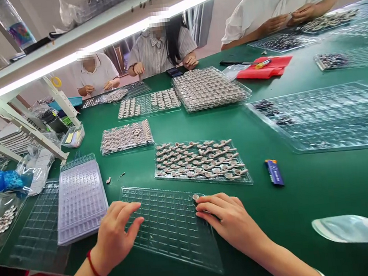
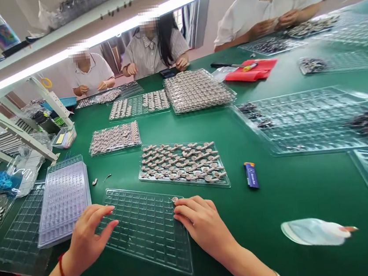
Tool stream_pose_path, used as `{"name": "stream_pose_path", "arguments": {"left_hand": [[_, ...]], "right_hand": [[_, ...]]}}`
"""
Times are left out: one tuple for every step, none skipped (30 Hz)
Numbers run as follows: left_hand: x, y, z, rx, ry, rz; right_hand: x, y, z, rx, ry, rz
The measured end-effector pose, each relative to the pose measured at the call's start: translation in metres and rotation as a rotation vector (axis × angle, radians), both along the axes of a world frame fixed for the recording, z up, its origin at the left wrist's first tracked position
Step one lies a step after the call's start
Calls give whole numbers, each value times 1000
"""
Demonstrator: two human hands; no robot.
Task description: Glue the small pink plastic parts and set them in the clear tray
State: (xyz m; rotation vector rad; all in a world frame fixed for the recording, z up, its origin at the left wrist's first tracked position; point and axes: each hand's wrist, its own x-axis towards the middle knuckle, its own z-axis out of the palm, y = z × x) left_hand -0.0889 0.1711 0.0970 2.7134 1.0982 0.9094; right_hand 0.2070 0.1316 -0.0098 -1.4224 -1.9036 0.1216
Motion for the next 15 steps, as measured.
{"name": "stream_pose_path", "arguments": {"left_hand": [[-5, 7, 7, -13, 67, 39], [-10, 16, 15, -35, 149, 88], [-14, 27, 22, -75, 256, 158], [-17, 40, 30, -134, 394, 253], [-18, 54, 36, -168, 467, 311], [-19, 70, 40, -191, 512, 349], [-19, 85, 43, -221, 562, 379], [-17, 101, 43, -254, 614, 407], [-15, 115, 42, -289, 670, 430], [-11, 127, 39, -325, 725, 446], [-8, 138, 35, -358, 776, 459], [-4, 146, 30, -384, 821, 471], [-1, 153, 25, -405, 860, 484], [2, 157, 21, -421, 891, 497], [4, 160, 17, -434, 916, 509]], "right_hand": [[1, -1, 0, 21, -14, 5], [2, -2, 0, 42, -27, 11], [4, -3, 0, 61, -37, 20], [6, -5, 1, 80, -46, 32], [8, -5, 3, 94, -53, 43], [9, -5, 6, 105, -60, 54], [9, -2, 9, 109, -66, 64], [6, 3, 13, 106, -75, 76], [0, 11, 18, 92, -87, 95], [-10, 22, 23, 67, -104, 122], [-23, 37, 28, 30, -127, 162], [-39, 56, 33, -20, -158, 211], [-57, 77, 36, -74, -191, 260], [-76, 99, 39, -129, -221, 300], [-96, 121, 41, -182, -245, 325]]}}
